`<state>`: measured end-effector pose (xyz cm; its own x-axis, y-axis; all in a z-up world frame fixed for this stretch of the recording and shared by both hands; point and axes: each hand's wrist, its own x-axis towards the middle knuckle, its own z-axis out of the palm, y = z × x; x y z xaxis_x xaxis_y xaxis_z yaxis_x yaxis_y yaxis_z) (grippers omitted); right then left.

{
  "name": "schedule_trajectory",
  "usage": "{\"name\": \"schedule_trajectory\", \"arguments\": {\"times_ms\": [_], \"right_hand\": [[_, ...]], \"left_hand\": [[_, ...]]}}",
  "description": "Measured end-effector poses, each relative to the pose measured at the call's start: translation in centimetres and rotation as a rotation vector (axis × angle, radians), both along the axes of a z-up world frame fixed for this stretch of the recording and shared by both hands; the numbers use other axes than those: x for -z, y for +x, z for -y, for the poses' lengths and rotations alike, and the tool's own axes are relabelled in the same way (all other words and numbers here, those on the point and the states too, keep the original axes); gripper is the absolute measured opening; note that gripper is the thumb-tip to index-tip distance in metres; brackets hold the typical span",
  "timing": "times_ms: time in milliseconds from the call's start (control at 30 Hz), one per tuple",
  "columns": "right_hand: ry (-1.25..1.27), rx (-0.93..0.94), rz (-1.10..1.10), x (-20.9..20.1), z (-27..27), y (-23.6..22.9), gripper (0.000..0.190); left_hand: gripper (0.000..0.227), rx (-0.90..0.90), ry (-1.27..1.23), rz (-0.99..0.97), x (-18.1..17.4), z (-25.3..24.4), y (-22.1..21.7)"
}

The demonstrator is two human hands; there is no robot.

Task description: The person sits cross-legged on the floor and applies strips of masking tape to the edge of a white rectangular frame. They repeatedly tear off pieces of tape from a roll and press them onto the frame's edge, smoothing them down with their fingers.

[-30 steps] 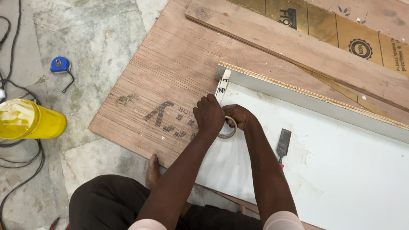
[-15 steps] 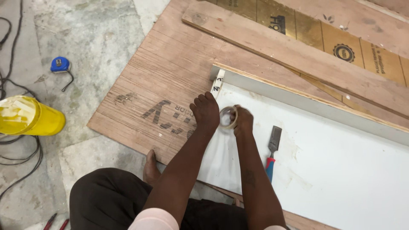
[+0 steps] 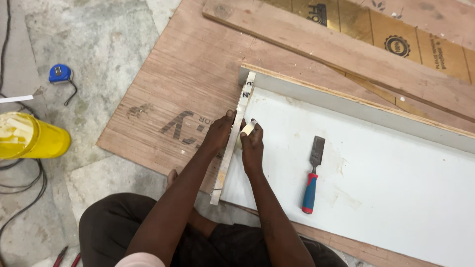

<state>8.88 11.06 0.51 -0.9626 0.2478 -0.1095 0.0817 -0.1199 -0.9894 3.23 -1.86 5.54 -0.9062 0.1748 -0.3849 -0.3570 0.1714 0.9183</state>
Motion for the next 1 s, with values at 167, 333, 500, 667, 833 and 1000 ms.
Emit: {"name": "schedule_trajectory", "arguments": {"times_ms": [167, 333, 500, 667, 833, 1000], "right_hand": [[0.048, -0.007, 0.158, -0.3, -0.4, -0.2, 0.055], [0.047, -0.031, 0.147, -0.5, -1.7, -1.1, 0.054], [-0.142, 0.014, 0.133, 0.3, -0.9, -2.0, 0.059], [-0.044, -0.067, 0.25, -1.1, -2.2, -2.4, 0.057], [0.067, -0.21, 0.22, -5.4, -4.3, 0.7, 0.057], [0.156, -0.414, 0.248, -10.5, -4.0, 5.3, 0.061]], "left_hand": [[0.083, -0.002, -0.002, -0.034, 0.3, 0.0, 0.5], [0.092, 0.117, -0.228, 0.035, 0.4, 0.3, -1.1], [0.092, 0.054, -0.08, -0.07, 1.0, -0.1, -1.0], [0.093, 0.138, -0.146, 0.03, 1.4, 0.5, -1.1], [0.06, 0.078, -0.294, -0.055, 0.7, 3.6, 1.1], [0.038, 0.032, -0.014, -0.283, -0.5, 4.4, 5.6]]}}
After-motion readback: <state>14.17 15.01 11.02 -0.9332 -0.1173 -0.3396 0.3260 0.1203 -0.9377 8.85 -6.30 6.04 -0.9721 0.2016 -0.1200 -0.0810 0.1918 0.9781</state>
